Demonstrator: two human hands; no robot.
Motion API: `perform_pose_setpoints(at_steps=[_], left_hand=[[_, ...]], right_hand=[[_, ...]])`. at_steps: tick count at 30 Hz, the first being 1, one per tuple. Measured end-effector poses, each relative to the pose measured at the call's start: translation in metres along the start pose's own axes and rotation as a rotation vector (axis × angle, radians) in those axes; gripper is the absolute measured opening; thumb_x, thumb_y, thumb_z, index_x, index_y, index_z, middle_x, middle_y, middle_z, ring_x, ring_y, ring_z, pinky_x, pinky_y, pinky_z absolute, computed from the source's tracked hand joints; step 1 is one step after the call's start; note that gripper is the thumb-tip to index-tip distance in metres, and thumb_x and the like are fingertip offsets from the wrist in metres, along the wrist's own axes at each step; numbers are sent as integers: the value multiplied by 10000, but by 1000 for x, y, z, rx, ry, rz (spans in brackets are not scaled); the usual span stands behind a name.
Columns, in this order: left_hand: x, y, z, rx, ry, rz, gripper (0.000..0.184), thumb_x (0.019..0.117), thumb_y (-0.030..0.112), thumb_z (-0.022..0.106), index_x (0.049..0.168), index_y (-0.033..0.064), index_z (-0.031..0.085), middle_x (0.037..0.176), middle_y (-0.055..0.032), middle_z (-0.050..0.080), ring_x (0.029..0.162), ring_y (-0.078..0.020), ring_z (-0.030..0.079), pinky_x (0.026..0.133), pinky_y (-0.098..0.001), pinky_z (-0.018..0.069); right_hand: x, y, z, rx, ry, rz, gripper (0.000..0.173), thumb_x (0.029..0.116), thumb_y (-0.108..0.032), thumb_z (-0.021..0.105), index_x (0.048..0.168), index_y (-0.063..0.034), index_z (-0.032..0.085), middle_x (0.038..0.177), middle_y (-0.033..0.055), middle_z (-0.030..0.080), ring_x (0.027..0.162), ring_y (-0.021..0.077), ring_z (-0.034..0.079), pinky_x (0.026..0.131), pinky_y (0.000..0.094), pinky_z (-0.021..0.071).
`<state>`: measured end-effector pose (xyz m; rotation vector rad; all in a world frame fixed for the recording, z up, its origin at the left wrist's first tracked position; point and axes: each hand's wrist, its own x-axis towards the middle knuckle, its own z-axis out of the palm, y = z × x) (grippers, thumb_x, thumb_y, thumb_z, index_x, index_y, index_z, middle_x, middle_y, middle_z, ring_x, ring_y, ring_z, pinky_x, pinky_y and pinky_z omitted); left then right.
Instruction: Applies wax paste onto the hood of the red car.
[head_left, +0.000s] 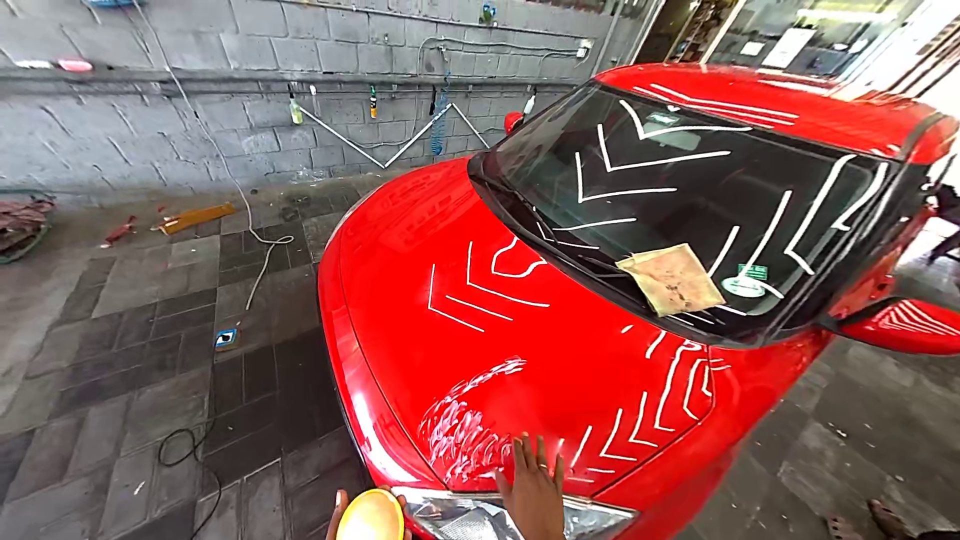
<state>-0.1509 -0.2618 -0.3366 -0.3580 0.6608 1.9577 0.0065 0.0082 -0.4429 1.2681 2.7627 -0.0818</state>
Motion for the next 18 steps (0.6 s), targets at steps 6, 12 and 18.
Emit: perform_pose_setpoints(at_steps=[6, 12, 18], left_hand=[[-1, 3, 2, 74, 9, -37, 792, 996, 768, 240, 1315, 136, 594, 1221, -193, 712, 924, -302, 740, 706, -400, 618], [8, 8, 36, 40, 35, -31, 786, 1003, 751, 285, 1397, 120, 541, 1291, -226, 672, 988, -333, 727, 783, -456, 623], [15, 14, 93, 162, -53, -19, 756, 1059, 664, 226, 1396, 82, 570, 1296, -232, 669, 1058, -337, 713, 830, -437, 618]], right_hand=[[-11, -8, -18, 37, -287, -15, 689, 902, -616, 626, 1374, -116, 659, 1585, 108, 471, 1549, 385, 246, 1210, 707, 93], [-39, -41, -110, 780, 61, -57, 470, 936, -459, 683, 1287, -148, 717, 1278, 75, 713, 1224, 272, 654, 1047, 564, 506], [-76, -67, -196, 1018, 422, -319, 415, 945, -255, 718, 1287, -23, 683, 1263, 107, 702, 1218, 181, 643, 1055, 386, 540]])
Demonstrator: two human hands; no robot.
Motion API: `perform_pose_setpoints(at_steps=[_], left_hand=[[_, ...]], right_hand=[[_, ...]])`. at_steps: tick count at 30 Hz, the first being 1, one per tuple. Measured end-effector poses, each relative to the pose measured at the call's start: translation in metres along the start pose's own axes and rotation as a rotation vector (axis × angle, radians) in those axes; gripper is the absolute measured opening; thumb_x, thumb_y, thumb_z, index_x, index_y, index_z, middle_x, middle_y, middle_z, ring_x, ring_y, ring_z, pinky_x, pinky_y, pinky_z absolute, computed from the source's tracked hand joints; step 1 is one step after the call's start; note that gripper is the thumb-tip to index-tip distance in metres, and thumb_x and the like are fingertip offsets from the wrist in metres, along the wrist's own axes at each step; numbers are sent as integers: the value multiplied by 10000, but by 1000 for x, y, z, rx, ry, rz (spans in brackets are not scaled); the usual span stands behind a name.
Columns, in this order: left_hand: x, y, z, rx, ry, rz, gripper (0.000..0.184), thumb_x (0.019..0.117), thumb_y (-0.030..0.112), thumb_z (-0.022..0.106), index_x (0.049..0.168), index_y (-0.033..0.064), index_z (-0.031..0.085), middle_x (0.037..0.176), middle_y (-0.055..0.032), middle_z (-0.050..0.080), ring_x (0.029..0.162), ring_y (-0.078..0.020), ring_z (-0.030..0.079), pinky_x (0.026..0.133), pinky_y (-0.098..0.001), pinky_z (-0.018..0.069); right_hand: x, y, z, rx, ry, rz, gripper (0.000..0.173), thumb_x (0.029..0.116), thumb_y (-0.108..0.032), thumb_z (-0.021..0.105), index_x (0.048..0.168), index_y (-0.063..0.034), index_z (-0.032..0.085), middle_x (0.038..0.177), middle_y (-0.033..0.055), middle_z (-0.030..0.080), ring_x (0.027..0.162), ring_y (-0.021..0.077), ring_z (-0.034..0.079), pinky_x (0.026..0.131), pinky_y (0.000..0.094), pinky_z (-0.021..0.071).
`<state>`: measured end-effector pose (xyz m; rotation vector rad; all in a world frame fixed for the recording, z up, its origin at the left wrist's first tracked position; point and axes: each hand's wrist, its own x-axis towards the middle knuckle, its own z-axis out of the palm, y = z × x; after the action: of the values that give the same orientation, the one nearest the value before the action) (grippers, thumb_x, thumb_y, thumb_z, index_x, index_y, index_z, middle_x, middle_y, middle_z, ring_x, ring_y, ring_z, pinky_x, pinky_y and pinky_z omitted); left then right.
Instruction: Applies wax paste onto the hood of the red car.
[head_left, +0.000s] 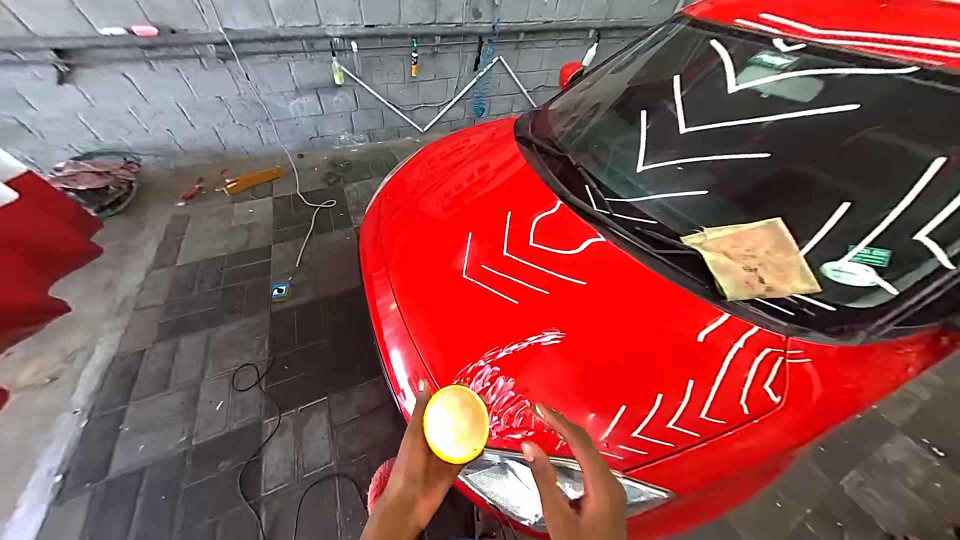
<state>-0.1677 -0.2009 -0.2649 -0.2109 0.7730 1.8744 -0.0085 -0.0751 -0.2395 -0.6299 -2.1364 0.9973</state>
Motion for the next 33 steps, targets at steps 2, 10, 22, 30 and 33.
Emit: perform_pose_setpoints(at_steps=[2, 10, 22, 30, 33], left_hand=[[3, -1, 10, 27, -28, 2, 745, 1069, 647, 226, 1399, 73, 568, 1308, -223, 667, 1138, -338, 690, 916, -467, 597], [-2, -11, 22, 170, -55, 60, 707, 1103, 561, 183, 1359, 46, 594, 1226, -210, 693, 1136, -300, 693, 978, -458, 584], [-7, -23, -1, 327, -39, 143, 682, 1102, 541, 231, 1357, 23, 594, 1220, -220, 693, 1126, -303, 694, 969, -467, 589], [-6, -31, -18, 154, 120, 113, 654, 1102, 554, 266, 1335, 36, 590, 1233, -206, 693, 1131, -309, 694, 968, -492, 591], [-13, -29, -30, 101, 214, 131, 655, 1093, 575, 291, 1343, 45, 584, 1245, -207, 691, 1137, -314, 696, 959, -497, 594]], right_hand=[[1, -16, -4, -39, -50, -127, 417, 948, -341, 725, 1262, -69, 693, 1296, 114, 683, 1285, 225, 595, 1094, 444, 495], [-8, -18, 15, -476, -244, -234, 680, 864, -748, 615, 1402, -333, 629, 1601, 176, 416, 1503, 412, 327, 1141, 570, 390], [-28, -15, 25, -480, -316, -161, 555, 860, -723, 644, 1253, -335, 707, 1591, 150, 439, 1513, 389, 321, 1122, 551, 418], [-5, 46, 14, 710, -144, 347, 547, 969, -497, 644, 1232, -17, 658, 1481, 180, 547, 1367, 312, 529, 1044, 468, 534], [27, 126, 19, 301, -110, 359, 501, 988, -358, 592, 1361, -26, 632, 1522, 129, 532, 1447, 228, 458, 1171, 405, 424]])
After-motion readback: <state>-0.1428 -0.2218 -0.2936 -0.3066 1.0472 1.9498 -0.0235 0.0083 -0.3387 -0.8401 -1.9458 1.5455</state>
